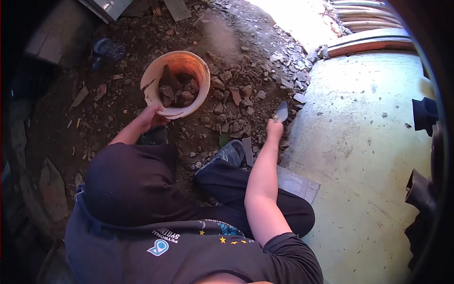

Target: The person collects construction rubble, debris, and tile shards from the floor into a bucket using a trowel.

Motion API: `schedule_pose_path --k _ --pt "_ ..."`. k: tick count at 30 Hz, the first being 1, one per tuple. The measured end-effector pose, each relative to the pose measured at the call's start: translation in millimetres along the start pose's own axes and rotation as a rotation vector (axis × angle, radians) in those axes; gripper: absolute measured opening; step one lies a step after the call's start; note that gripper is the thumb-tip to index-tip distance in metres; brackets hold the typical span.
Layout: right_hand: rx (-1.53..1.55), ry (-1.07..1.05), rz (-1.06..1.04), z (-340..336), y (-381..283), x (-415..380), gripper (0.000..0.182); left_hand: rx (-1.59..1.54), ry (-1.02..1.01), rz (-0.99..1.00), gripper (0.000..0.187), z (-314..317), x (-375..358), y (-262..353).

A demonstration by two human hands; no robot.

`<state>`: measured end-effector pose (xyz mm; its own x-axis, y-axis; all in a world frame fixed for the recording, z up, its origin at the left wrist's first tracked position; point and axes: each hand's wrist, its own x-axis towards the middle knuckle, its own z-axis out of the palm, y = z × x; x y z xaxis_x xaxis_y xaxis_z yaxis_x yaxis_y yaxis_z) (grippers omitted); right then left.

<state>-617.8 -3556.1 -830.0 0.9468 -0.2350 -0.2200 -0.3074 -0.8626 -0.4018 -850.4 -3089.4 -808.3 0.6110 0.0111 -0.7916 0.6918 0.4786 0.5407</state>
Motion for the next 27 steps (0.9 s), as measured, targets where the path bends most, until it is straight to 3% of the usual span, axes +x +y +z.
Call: schedule_pose_path --k 2,6,12,15,18,20,21,27 --pt "0.147 0.027 -0.063 38.9 2.8 -9.7 0.046 -0.008 -0.007 0.007 0.034 -0.9 2.2 0.8" --pt "0.018 0.093 -0.125 47.8 -37.7 -55.0 0.051 0.004 -0.016 -0.001 0.034 -5.4 4.4 0.3" --pt "-0.098 -0.093 -0.247 24.7 -61.0 -82.9 0.050 0.005 0.004 -0.003 0.034 -2.9 5.2 -0.1" --pt "-0.278 -0.270 -0.461 -10.6 -49.7 -49.8 0.044 0.006 0.012 -0.005 0.035 0.3 0.5 3.7" --pt "-0.485 -0.517 -0.572 -96.5 -54.4 6.8 0.047 0.009 0.010 -0.011 0.035 -6.8 5.7 2.9" --pt "-0.633 -0.548 -0.594 -155.7 -60.4 28.8 0.052 0.009 0.001 -0.019 0.035 -5.6 7.1 1.2" --pt "-0.641 -0.441 -0.650 -171.9 -43.7 43.7 0.053 0.016 0.014 -0.019 0.035 -4.0 4.1 4.2" --pt "-0.691 -0.247 -0.311 -209.2 -29.3 84.3 0.060 0.008 0.013 -0.012 0.035 -7.0 11.0 -1.3"
